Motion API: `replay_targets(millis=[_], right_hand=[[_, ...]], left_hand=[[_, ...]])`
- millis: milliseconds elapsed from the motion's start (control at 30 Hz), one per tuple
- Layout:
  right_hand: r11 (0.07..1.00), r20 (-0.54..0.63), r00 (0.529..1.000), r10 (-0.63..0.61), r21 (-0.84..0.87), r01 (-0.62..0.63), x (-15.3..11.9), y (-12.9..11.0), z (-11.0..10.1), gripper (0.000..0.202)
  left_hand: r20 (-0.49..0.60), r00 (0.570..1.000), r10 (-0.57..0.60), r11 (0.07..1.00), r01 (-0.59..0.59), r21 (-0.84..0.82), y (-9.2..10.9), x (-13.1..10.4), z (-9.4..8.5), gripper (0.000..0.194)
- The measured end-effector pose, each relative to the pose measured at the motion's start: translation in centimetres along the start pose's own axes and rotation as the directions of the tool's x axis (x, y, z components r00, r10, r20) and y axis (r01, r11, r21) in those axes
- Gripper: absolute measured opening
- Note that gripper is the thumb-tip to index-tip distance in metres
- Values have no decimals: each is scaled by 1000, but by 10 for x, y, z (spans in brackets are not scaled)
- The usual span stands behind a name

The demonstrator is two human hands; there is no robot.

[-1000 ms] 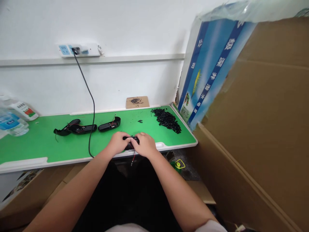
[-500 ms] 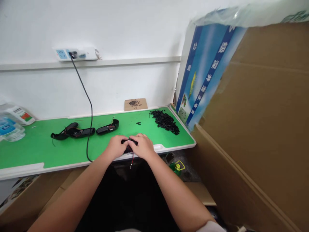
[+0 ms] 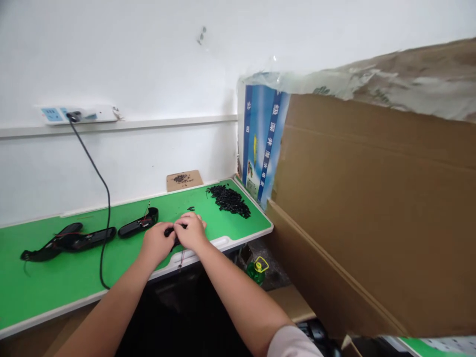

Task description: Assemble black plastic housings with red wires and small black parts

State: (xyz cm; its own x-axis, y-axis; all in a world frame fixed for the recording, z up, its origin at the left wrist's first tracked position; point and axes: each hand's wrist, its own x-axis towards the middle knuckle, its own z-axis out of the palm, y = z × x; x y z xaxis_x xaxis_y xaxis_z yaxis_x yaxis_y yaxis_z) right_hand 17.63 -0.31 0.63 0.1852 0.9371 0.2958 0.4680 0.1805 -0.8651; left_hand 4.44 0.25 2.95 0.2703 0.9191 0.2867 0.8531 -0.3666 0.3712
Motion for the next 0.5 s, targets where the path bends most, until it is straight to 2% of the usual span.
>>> replay_targets(millis=[100, 200, 300, 400, 500], right_hand=[[968, -12, 998, -61, 244, 63, 5, 15, 2, 12], [919, -7, 998, -55, 391, 53, 9, 28, 3, 15], [851, 42, 999, 1, 524, -23, 10, 33, 1, 20], [724, 93, 990, 105, 676, -140, 11, 35, -4, 27], [636, 56, 989, 137, 761, -131, 16, 34, -12, 29]], left_hand=[[-35, 999, -34, 994, 30, -107, -3, 4, 3, 24], [-34, 995, -91, 975, 82, -208, -8, 5, 10, 23], [-31, 990, -138, 947, 123, -297, -14, 4, 18, 21], [-17, 982, -189, 910, 168, -378, -18, 5, 22, 21], [-23, 980, -198, 887, 169, -430, -22, 14, 21, 20]])
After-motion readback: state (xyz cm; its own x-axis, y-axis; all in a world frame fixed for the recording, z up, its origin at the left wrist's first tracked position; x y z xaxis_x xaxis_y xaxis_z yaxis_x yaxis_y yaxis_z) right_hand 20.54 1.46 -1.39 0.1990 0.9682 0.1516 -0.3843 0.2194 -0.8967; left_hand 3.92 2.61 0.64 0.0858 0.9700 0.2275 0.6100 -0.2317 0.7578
